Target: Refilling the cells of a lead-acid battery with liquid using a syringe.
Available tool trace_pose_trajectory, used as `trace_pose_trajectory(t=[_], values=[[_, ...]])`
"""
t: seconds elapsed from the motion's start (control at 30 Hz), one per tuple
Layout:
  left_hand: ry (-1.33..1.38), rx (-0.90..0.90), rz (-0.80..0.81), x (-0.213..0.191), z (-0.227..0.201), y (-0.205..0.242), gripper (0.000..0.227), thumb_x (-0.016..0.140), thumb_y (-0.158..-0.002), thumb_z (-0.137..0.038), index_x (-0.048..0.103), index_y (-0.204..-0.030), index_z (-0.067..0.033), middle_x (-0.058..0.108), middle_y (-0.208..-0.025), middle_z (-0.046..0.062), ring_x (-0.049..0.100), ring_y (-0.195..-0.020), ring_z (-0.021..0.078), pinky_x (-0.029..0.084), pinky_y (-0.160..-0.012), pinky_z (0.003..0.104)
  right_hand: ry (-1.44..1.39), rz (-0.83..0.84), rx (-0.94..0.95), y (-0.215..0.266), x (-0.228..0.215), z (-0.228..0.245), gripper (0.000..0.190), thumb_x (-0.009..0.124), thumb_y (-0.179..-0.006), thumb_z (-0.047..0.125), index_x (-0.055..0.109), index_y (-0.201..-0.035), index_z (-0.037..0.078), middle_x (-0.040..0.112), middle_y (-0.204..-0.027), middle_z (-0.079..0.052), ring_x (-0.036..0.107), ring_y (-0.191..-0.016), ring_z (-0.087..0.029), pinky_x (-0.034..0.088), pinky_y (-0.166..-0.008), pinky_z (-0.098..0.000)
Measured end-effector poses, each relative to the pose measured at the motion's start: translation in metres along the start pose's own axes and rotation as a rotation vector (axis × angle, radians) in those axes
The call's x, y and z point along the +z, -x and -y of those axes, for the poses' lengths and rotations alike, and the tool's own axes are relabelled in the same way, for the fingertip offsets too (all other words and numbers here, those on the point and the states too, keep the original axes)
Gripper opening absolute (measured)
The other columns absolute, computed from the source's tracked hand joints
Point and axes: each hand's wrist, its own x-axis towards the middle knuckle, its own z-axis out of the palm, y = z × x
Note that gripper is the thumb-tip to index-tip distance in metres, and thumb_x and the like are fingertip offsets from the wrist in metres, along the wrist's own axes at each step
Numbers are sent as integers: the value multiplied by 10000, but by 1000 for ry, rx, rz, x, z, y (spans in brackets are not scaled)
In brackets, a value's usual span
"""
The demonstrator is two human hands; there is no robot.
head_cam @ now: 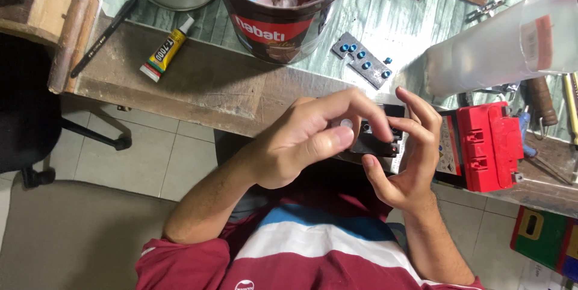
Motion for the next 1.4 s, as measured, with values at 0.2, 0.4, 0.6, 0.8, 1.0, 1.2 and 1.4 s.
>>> trace_pose_trajectory(t=[0.2, 0.4, 0.6, 0.8, 1.0, 1.2, 1.4], values=[[-41, 15, 7, -2, 3, -1, 314, 413, -1042, -333, 592, -1142, -96, 618, -1076, 7, 476, -799, 114, 398, -794, 269, 72, -31, -148, -17, -9, 5, 415, 647, -961, 292, 467, -1266, 76, 450, -1467, -312, 470, -1395, -433, 413, -1219, -582], [212, 19, -53, 4, 18, 2, 208, 385, -1069, -338, 371, -1125, -139, 396, -871, 17, 420, -803, 130, 361, -792, 293, 135, -39, -247, -35, -25, 32, 375, 634, -967, 305, 454, -1237, 117, 549, -1392, -285, 535, -1333, -433, 484, -1208, -570], [47, 82, -97, 0, 27, 5, 138, 383, -1086, -229, 440, -1136, -114, 486, -886, 33, 485, -806, 141, 450, -793, 282, 299, 310, -393, -76, -58, 80, 207, 689, -880, 190, 676, -1020, 38, 686, -1189, -275, 677, -1086, -443, 571, -996, -585], [-188, 252, -179, -2, 38, -3, 318, 398, -1102, -420, 541, -1078, -137, 553, -1009, 26, 563, -995, 179, 470, -948, 325, 438, 560, -528, -131, -65, 106, 246, 725, -937, 277, 683, -1042, 59, 724, -1081, -143, 678, -908, -340, 526, -813, -475], [-136, 296, -233, -6, 53, -7, 308, 514, -1056, -394, 628, -1054, -107, 580, -970, 10, 518, -1004, 177, 439, -957, 350, 526, 736, -630, -165, -48, 98, 258, 680, -1039, 339, 663, -1080, 85, 673, -917, -78, 642, -788, -261, 536, -718, -425], [75, 345, -192, -12, 88, -4, 381, 614, -1102, -369, 585, -1444, -205, 603, -1279, 51, 576, -1247, 202, 458, -1083, 376, 477, 783, -706, -174, -38, 84, 125, 637, -974, 62, 675, -1087, 102, 601, -940, -66, 555, -730, -265, 490, -661, -433], [-89, 376, -236, -11, 69, -13, 235, 535, -1055, -363, 616, -1043, -143, 554, -950, -13, 519, -917, 166, 441, -896, 335, 434, 758, -630, -172, -44, 79, 216, 677, -1022, 337, 684, -961, 130, 625, -888, -44, 582, -676, -282, 502, -636, -443]])
